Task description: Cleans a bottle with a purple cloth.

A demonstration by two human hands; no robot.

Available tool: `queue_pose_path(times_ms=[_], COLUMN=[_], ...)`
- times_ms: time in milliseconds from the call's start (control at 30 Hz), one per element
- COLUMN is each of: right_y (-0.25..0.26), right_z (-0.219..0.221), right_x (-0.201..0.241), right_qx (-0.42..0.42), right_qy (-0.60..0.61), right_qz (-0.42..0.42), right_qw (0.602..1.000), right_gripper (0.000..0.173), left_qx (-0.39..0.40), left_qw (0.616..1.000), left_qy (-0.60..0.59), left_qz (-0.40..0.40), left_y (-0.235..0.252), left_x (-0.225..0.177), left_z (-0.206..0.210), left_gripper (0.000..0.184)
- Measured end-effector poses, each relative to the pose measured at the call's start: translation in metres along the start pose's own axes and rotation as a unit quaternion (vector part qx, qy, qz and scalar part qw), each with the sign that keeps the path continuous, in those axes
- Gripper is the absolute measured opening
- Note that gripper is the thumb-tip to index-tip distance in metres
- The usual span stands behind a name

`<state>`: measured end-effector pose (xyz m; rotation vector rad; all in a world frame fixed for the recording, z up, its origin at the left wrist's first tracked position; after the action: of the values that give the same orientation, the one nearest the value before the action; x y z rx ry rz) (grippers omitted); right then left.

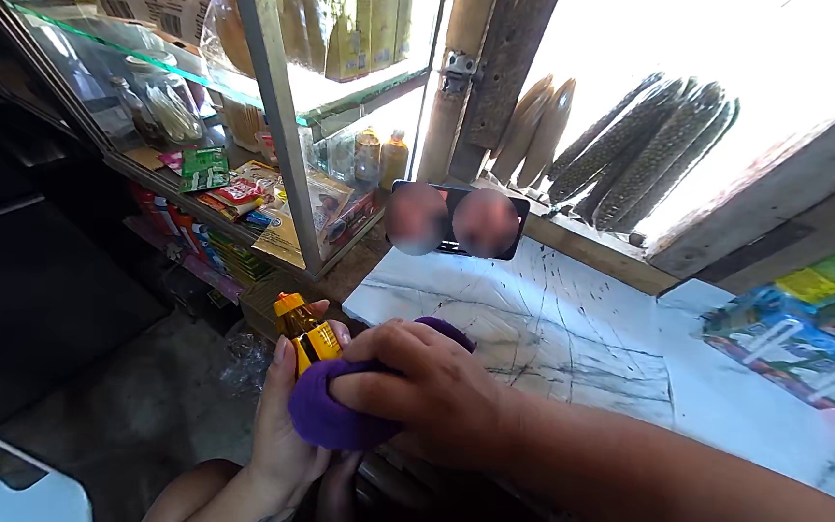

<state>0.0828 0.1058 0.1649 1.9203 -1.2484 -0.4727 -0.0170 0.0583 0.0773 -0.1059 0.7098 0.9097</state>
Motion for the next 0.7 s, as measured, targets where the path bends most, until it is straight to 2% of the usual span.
queue_pose_path(times_ms=[200,300,467,700], right_y=[-0.004,-0.006,-0.006,-0.001], right_z=[0.003,0.005,0.008,0.002], right_x=[-0.015,-0.018,-0.018,-0.008], right_qx=[-0.021,-0.011,0.013,-0.008], right_qy=[-0.02,-0.022,0.003,-0.006], right_qz=[0.069,0.078,0.076,0.038], right_qw=[0.997,0.997,0.997,0.999], right_gripper=[0.068,0.078,0.078,0.055], left_qx=[0.073,0.079,0.048,0.011], left_qw=[0.996,0.995,0.993,0.987], left_qy=[-0.025,-0.001,0.08,0.139], left_qz=[0.052,0.059,0.079,0.074], left_y=[-0.001,-0.001,0.001,-0.001], left_x=[-0.011,-0.01,-0.008,-0.005], left_z=[0.013,0.012,0.003,-0.003], left_gripper=[0.039,0.039,0.05,0.043])
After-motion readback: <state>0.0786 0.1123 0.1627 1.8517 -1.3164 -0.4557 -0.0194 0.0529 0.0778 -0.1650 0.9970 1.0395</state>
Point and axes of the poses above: each hand's wrist, its own y-axis towards the middle knuckle, its own z-axis out of the palm, x = y × z, the point moved 9 cm from there along y, towards the middle knuckle, and after that the axes turned 9 degrees about -x, right-handed, at the moved point
